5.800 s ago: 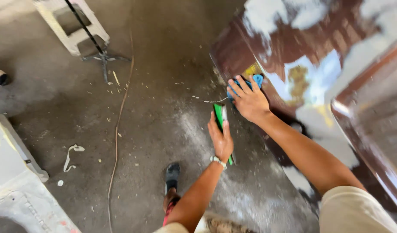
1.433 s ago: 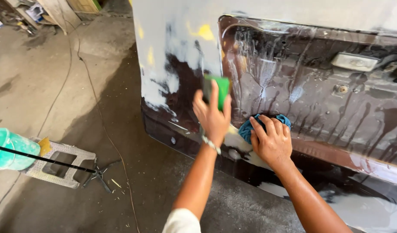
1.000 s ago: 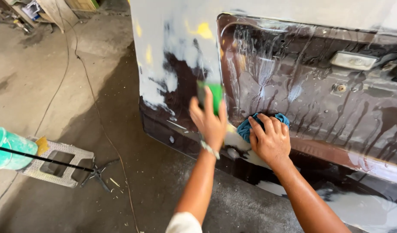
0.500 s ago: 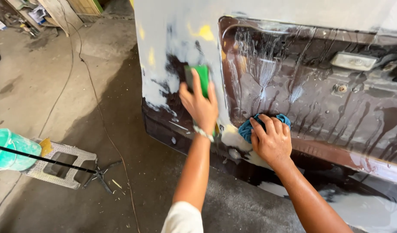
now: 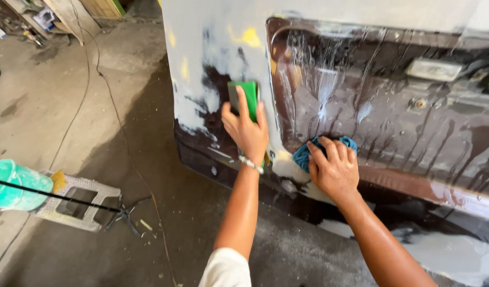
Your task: The person scrubs a large, detached car door panel with a green sponge and a blue cloth. They repeatedly dip the sponge into a bucket of water and wipe the surface to remove residue.
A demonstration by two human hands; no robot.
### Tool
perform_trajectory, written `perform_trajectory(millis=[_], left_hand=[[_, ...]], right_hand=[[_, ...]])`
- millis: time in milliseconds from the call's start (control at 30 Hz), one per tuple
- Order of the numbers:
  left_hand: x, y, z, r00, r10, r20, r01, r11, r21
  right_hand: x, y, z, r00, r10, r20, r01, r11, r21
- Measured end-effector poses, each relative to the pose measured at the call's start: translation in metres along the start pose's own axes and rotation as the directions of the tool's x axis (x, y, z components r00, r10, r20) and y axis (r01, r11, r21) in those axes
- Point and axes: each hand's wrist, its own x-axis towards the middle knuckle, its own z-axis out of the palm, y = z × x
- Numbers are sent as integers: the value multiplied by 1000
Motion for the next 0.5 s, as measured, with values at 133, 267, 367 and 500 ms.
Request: perform_trajectory(millis=[133,267,367,500], left_hand=[[-56,13,-16,1000,-7,-12,7,1000,-8],[-146,0,-12,993,32,114,-29,999,-27],[-65,0,-10,999,16,28,-17,1000,18],[11,-17,6,993,-118,-32,118,993,18]], right_hand=[[-4,2,0,1000,5,-10,-5,1000,-27],[0,0,3,1000,9,-30,-10,999,-42],[-4,3,4,1000,3,-24,-4,999,-42],[-3,1,2,1000,8,-8,-8,1000,-30]])
